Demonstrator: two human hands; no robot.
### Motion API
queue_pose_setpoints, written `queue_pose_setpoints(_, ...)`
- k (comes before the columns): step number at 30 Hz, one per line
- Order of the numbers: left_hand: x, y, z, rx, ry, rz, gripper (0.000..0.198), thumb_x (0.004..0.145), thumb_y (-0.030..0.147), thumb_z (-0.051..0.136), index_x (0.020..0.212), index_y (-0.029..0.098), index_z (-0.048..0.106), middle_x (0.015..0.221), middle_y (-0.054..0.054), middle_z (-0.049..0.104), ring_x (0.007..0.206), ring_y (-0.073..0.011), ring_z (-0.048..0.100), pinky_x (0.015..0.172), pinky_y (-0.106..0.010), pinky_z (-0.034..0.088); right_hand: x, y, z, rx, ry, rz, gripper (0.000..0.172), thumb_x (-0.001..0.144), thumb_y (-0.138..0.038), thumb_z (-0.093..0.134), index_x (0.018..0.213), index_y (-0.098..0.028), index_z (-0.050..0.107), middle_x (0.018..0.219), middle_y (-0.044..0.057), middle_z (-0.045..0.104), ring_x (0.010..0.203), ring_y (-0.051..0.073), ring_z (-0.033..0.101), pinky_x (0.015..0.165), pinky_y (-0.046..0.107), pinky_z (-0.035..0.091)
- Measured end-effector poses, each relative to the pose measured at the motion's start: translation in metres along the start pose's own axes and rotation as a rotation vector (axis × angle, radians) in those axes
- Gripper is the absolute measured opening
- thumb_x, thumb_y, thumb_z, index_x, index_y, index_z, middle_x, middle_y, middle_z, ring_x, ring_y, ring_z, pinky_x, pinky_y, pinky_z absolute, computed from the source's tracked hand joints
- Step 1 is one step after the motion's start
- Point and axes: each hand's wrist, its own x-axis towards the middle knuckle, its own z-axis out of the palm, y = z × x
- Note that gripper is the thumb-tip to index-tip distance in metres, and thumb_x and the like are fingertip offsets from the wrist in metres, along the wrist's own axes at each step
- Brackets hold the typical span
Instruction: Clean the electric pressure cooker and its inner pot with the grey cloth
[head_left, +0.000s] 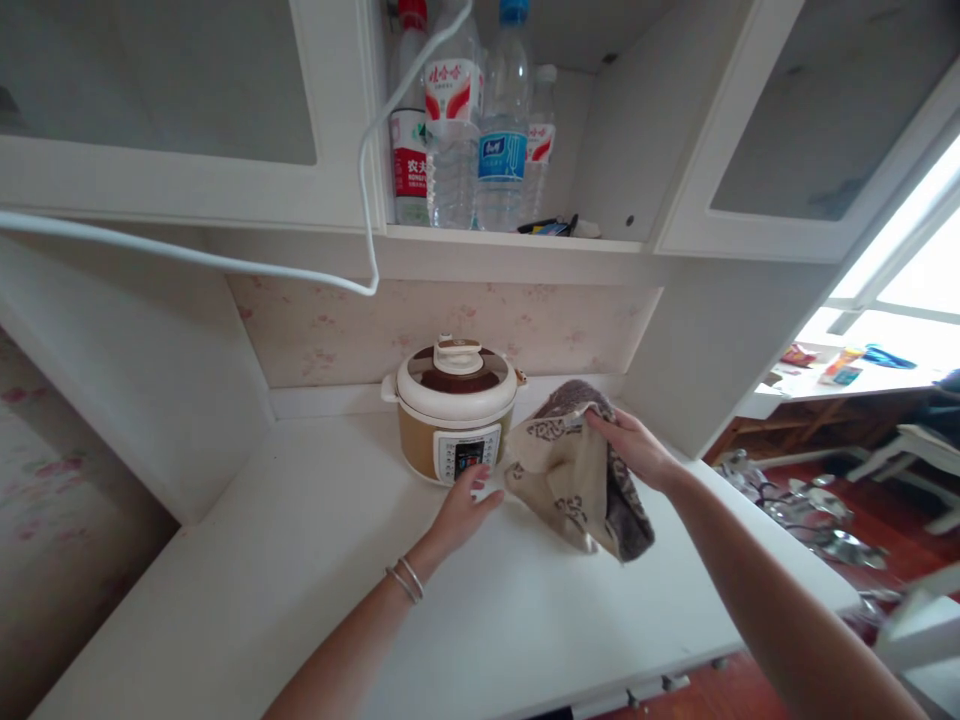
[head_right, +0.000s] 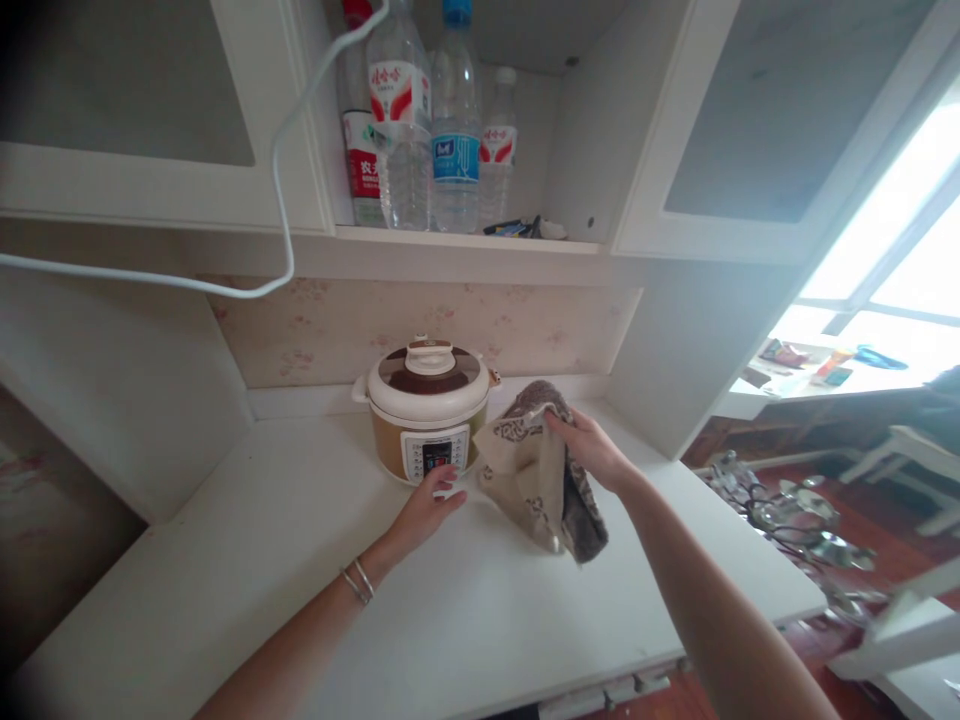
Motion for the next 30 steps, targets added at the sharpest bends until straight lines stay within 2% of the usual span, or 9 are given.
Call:
queue_pose_setpoints(5,0.002,0.013,0.01,-0.051,-0.038,0.014,0.045,0.076,0.042,0.064,0.113,0.018,0.054,0.121,-0.012,0.056,0.102,-0.0209,0.056,0.083,-0.032,0.046,-0.006,-0.017,-0.018,0.007,-0.104,0.086,0.046,0.078,-0.049,0.064,0.113,-0.019,0.06,0.097,0.008,0.07,0.083,0.024,0.068,0.078,0.036,0.054)
queue_pose_setpoints(8,0.006,0.026,0.008,-0.09,-0.007,0.077,0.04,0.082,0.045,0.056,0.112,0.018,0.055,0.117,-0.01,0.059,0.104,-0.0196,0.057,0.09,-0.032,0.044,-0.013,-0.014,-0.024,-0.014,-0.197,0.095,0.048,0.075,-0.049,0.066,0.11,-0.017,0.061,0.093,0.008,0.07,0.082,0.024,0.067,0.076,0.036,0.053)
queue_pose_setpoints(11,0.011,0.047,0.004,-0.138,-0.031,0.153,0.048,0.082,0.047,0.057,0.12,0.018,0.053,0.127,-0.012,0.055,0.117,-0.0216,0.051,0.099,-0.034,0.039,-0.017,-0.008,-0.022,-0.103,-0.277,0.042,0.048,0.074,-0.049,0.067,0.107,-0.015,0.063,0.093,0.008,0.07,0.083,0.023,0.066,0.077,0.034,0.052)
queue_pose_setpoints(14,0.018,0.068,0.006,-0.183,-0.184,0.155,0.064,0.076,0.048,0.066,0.131,0.021,0.048,0.143,-0.012,0.041,0.13,-0.0255,0.039,0.105,-0.036,0.033,-0.017,-0.005,-0.012,-0.205,-0.389,-0.009,0.046,0.074,-0.049,0.066,0.105,-0.015,0.065,0.094,0.006,0.069,0.084,0.022,0.064,0.076,0.033,0.051)
queue_pose_setpoints(16,0.024,0.079,0.009,-0.227,-0.306,0.124,0.068,0.074,0.05,0.067,0.132,0.021,0.047,0.143,-0.012,0.041,0.13,-0.0264,0.039,0.105,-0.037,0.033,-0.017,-0.005,-0.003,-0.256,-0.486,-0.03,0.045,0.076,-0.05,0.064,0.103,-0.015,0.066,0.092,0.005,0.069,0.084,0.022,0.063,0.076,0.033,0.051)
queue_pose_setpoints(20,0.038,0.097,0.013,-0.238,-0.489,0.106,0.052,0.073,0.053,0.066,0.108,0.015,0.062,0.103,-0.01,0.065,0.096,-0.0214,0.059,0.085,-0.032,0.044,-0.018,-0.01,0.008,-0.344,-0.647,-0.025,0.042,0.081,-0.051,0.057,0.103,-0.016,0.065,0.097,0.004,0.068,0.09,0.022,0.062,0.08,0.034,0.049)
queue_pose_setpoints(23,0.044,0.116,0.008,-0.073,-0.382,0.225,0.039,0.071,0.049,0.068,0.09,0.016,0.063,0.076,0.001,0.059,0.07,-0.0127,0.054,0.068,-0.025,0.042,-0.021,-0.007,0.007,-0.351,-0.635,-0.032,0.044,0.081,-0.05,0.057,0.11,-0.017,0.062,0.104,0.004,0.067,0.097,0.023,0.06,0.084,0.034,0.049)
queue_pose_setpoints(27,0.048,0.149,0.0,0.151,-0.212,0.456,0.023,0.075,0.037,0.065,0.086,0.017,0.06,0.067,0.005,0.05,0.064,-0.0101,0.045,0.063,-0.022,0.036,-0.03,0.022,0.0,-0.286,-0.533,-0.038,0.061,0.073,-0.047,0.069,0.127,-0.022,0.051,0.115,0.004,0.063,0.106,0.023,0.057,0.087,0.034,0.048)
queue_pose_setpoints(30,0.055,0.168,-0.002,0.19,-0.2,0.566,0.017,0.077,0.031,0.063,0.087,0.018,0.061,0.067,0.005,0.049,0.064,-0.0102,0.045,0.063,-0.022,0.035,-0.039,0.057,-0.007,-0.353,-0.535,0.056,0.053,0.071,-0.051,0.069,0.11,-0.016,0.062,0.097,0.005,0.068,0.088,0.021,0.062,0.077,0.032,0.051)
